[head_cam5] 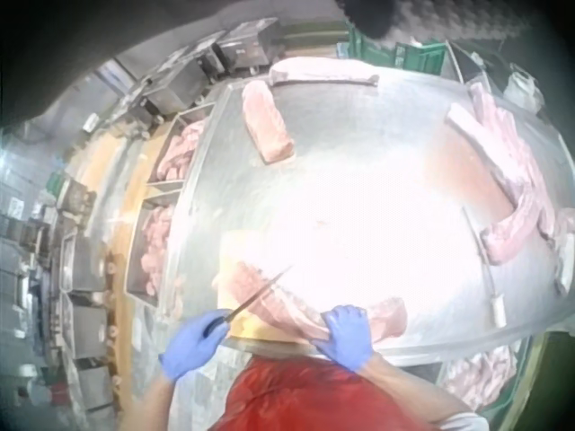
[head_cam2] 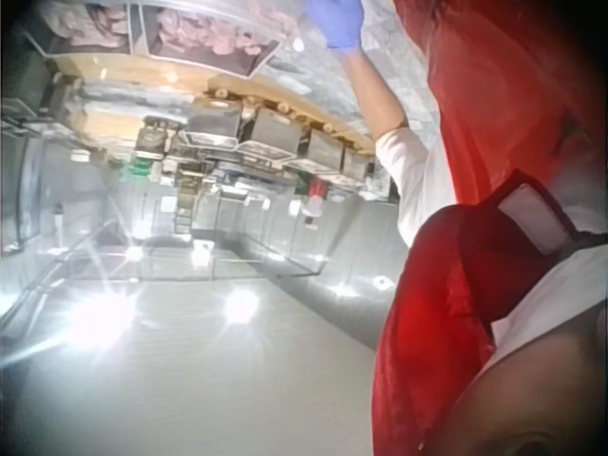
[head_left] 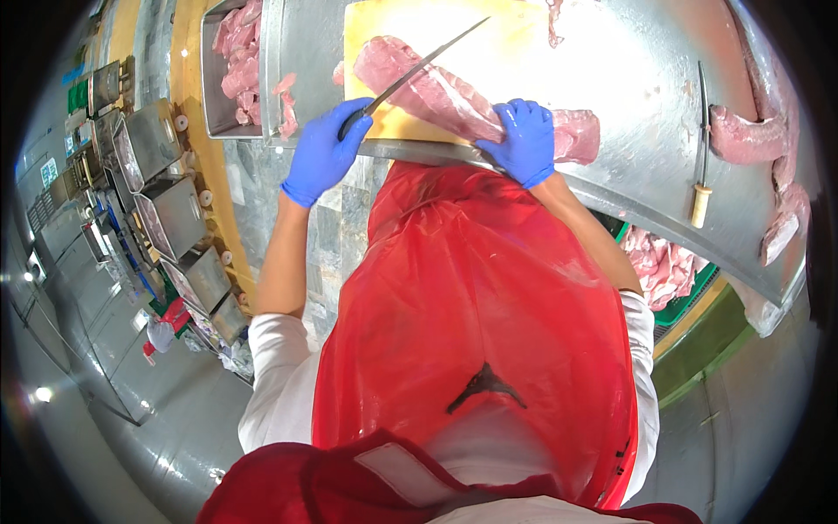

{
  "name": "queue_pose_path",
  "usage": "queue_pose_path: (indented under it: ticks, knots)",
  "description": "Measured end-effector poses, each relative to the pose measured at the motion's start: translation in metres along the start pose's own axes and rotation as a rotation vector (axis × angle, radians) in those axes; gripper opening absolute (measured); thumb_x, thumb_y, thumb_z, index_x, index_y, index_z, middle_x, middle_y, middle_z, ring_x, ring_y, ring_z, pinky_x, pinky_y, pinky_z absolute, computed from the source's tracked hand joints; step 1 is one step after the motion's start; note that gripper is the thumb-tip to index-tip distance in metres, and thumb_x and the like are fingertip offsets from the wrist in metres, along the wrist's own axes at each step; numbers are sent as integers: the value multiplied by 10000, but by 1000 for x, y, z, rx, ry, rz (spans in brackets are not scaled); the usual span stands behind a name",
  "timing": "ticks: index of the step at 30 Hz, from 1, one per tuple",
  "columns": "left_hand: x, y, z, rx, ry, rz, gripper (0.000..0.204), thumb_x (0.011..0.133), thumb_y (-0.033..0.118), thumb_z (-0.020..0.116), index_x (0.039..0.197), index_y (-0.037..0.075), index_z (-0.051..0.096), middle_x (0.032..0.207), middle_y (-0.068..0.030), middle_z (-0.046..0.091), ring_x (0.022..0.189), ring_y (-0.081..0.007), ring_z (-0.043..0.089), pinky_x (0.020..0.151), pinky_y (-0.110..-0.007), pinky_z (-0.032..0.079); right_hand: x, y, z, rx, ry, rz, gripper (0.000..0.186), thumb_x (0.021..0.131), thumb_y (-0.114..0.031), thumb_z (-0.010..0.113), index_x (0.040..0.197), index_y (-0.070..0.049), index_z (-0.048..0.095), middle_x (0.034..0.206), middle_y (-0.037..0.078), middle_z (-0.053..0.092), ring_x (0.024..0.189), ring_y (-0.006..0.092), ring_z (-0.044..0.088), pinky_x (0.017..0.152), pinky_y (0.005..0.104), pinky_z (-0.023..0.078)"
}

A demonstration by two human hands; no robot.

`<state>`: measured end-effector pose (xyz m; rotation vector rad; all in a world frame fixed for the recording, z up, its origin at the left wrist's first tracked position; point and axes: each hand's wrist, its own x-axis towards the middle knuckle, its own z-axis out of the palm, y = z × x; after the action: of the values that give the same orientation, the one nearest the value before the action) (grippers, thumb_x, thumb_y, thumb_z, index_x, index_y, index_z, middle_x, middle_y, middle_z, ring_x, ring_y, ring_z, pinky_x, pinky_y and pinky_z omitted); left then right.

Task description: The person uses a knife to trim fat and slice large pieces of raw meat on a cutting board. They repeatedly cut the meat into smaller portions and place them into metal trays and green crates on the stainless steel worktable.

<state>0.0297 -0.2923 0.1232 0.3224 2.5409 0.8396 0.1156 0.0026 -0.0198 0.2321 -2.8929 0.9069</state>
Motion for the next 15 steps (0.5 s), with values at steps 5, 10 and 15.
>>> queue_pose_path:
  ticks: [5,10,15]
  knots:
    - [37,-18,-36,95,-176,144,284,1010,247,631,1190,28,659,807,-139,665,687,-247,641,680,-359,510,-21,-8,13,-3,152,16,565,640,-383,892,1095,-160,641,995,50,600,969,278,574,876,443,413]
    - [68,-31,-30,224,-159,340,297,1009,209,618,1280,87,636,886,-153,675,741,-312,661,695,-395,522,-31,-26,27,-94,265,127,558,636,-392,897,1084,-163,654,994,48,609,964,281,579,870,442,415]
    - [26,-1,29,61,-286,408,457,1000,114,571,1457,137,552,914,-191,601,872,-366,612,780,-438,511,-49,-43,40,-183,343,277,626,639,-427,904,1152,-173,651,1024,57,617,983,274,592,870,441,417]
